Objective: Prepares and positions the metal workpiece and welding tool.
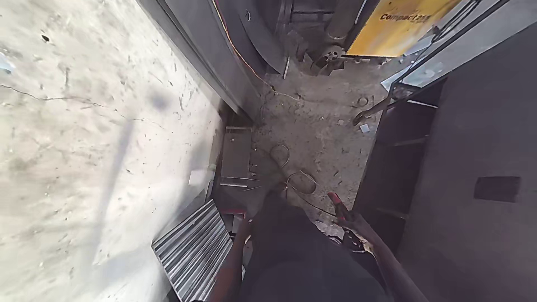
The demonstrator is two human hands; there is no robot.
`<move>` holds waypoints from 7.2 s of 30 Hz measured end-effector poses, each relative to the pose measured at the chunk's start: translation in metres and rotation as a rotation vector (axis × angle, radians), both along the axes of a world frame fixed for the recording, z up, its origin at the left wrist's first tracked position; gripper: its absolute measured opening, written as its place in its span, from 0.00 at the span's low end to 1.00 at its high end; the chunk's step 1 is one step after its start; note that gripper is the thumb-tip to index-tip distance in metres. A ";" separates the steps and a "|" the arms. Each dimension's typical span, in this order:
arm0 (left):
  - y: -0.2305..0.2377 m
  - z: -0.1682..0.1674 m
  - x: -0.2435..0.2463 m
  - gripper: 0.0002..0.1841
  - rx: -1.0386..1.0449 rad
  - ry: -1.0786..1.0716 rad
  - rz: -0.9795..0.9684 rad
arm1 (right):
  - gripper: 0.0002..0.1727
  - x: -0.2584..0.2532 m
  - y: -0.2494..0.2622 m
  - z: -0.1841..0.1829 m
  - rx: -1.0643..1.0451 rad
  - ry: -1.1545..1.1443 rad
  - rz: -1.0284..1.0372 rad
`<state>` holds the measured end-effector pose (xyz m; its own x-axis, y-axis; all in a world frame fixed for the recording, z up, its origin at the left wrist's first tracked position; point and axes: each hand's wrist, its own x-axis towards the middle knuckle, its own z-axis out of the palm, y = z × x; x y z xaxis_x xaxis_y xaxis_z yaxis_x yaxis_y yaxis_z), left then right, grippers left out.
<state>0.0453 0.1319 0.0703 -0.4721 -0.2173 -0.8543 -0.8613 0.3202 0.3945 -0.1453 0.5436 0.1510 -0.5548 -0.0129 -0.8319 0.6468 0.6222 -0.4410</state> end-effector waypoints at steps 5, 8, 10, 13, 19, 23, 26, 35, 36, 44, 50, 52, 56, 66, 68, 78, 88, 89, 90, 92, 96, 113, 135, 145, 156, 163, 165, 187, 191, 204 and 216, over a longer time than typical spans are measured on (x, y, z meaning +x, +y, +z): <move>0.022 0.018 0.076 0.23 0.001 -0.200 -0.061 | 0.57 0.008 -0.037 0.000 -0.025 0.004 0.146; 0.024 0.040 0.105 0.23 -0.012 -0.322 -0.107 | 0.58 0.013 -0.066 -0.006 0.013 0.046 0.302; 0.020 0.031 0.127 0.22 0.001 -0.368 -0.137 | 0.60 0.016 -0.086 -0.016 0.027 0.087 0.407; 0.013 0.025 0.141 0.23 -0.002 -0.397 -0.127 | 0.58 0.019 -0.117 -0.046 0.056 0.135 0.494; -0.009 0.018 0.144 0.21 -0.047 -0.385 -0.067 | 0.54 -0.001 -0.194 -0.099 0.204 -0.002 0.609; -0.035 0.011 0.143 0.20 -0.006 -0.441 0.025 | 0.45 -0.019 -0.235 -0.140 0.218 -0.056 0.642; -0.052 0.006 0.147 0.19 -0.006 -0.461 0.056 | 0.49 -0.027 -0.257 -0.159 0.209 -0.056 0.636; -0.076 -0.002 0.129 0.20 0.024 -0.461 0.234 | 0.45 -0.052 -0.294 -0.171 0.252 -0.124 0.623; -0.077 -0.004 0.126 0.20 0.033 -0.458 0.244 | 0.45 -0.055 -0.296 -0.164 0.274 -0.130 0.638; -0.082 -0.002 0.100 0.19 0.031 -0.422 0.264 | 0.50 -0.073 -0.314 -0.166 0.268 -0.167 0.664; -0.087 -0.006 0.102 0.21 0.035 -0.486 0.254 | 0.50 -0.101 -0.318 -0.153 0.295 -0.019 0.498; -0.088 -0.007 0.101 0.21 0.033 -0.484 0.236 | 0.50 -0.114 -0.329 -0.160 0.300 -0.010 0.496; -0.092 -0.009 0.101 0.21 0.038 -0.476 0.242 | 0.45 -0.131 -0.340 -0.186 0.281 -0.023 0.534; -0.099 -0.014 0.098 0.21 0.051 -0.454 0.307 | 0.39 -0.142 -0.348 -0.186 0.312 0.003 0.564; -0.099 -0.013 0.095 0.21 0.059 -0.447 0.303 | 0.40 -0.146 -0.348 -0.188 0.289 -0.041 0.565; -0.101 -0.010 0.089 0.20 0.050 -0.469 0.284 | 0.42 -0.139 -0.348 -0.206 0.199 -0.020 0.362; -0.105 -0.011 0.080 0.21 0.048 -0.445 0.289 | 0.46 -0.137 -0.339 -0.223 0.117 0.013 0.102; -0.105 -0.012 0.079 0.21 0.047 -0.446 0.287 | 0.48 -0.139 -0.339 -0.223 0.115 0.017 0.096; -0.105 -0.011 0.079 0.21 0.049 -0.456 0.280 | 0.47 -0.139 -0.337 -0.224 0.105 0.020 0.123; -0.105 -0.012 0.078 0.21 0.052 -0.457 0.263 | 0.45 -0.141 -0.329 -0.230 0.082 0.038 0.221; -0.104 -0.011 0.070 0.20 0.050 -0.439 0.285 | 0.47 -0.131 -0.318 -0.205 0.123 0.023 0.247; -0.102 -0.015 0.078 0.21 0.052 -0.444 0.228 | 0.48 -0.073 -0.283 -0.174 0.194 -0.229 0.460; -0.095 -0.013 0.078 0.21 0.040 -0.400 0.188 | 0.46 -0.073 -0.283 -0.166 0.233 -0.127 0.357; -0.095 -0.011 0.083 0.21 0.025 -0.398 0.217 | 0.43 -0.080 -0.302 -0.168 0.211 -0.145 0.374; -0.092 -0.012 0.084 0.20 0.035 -0.413 0.196 | 0.45 -0.080 -0.309 -0.173 0.184 -0.087 0.393; -0.096 -0.017 0.082 0.21 0.029 -0.395 0.193 | 0.43 -0.092 -0.311 -0.177 0.166 -0.076 0.400; -0.096 -0.018 0.082 0.20 0.040 -0.400 0.185 | 0.42 -0.093 -0.309 -0.178 0.138 -0.080 0.413; -0.099 -0.016 0.063 0.21 0.055 -0.364 0.137 | 0.40 -0.058 -0.284 -0.194 0.043 -0.139 0.523; -0.103 -0.012 0.062 0.21 0.050 -0.341 0.159 | 0.44 -0.046 -0.278 -0.182 0.057 -0.125 0.547; -0.092 0.008 -0.086 0.22 -0.194 0.089 -0.624 | 0.67 0.038 -0.141 -0.094 0.008 -0.251 0.352; -0.014 0.038 -0.178 0.24 -0.300 0.126 -1.473 | 0.47 0.118 -0.113 0.000 0.113 -0.105 0.219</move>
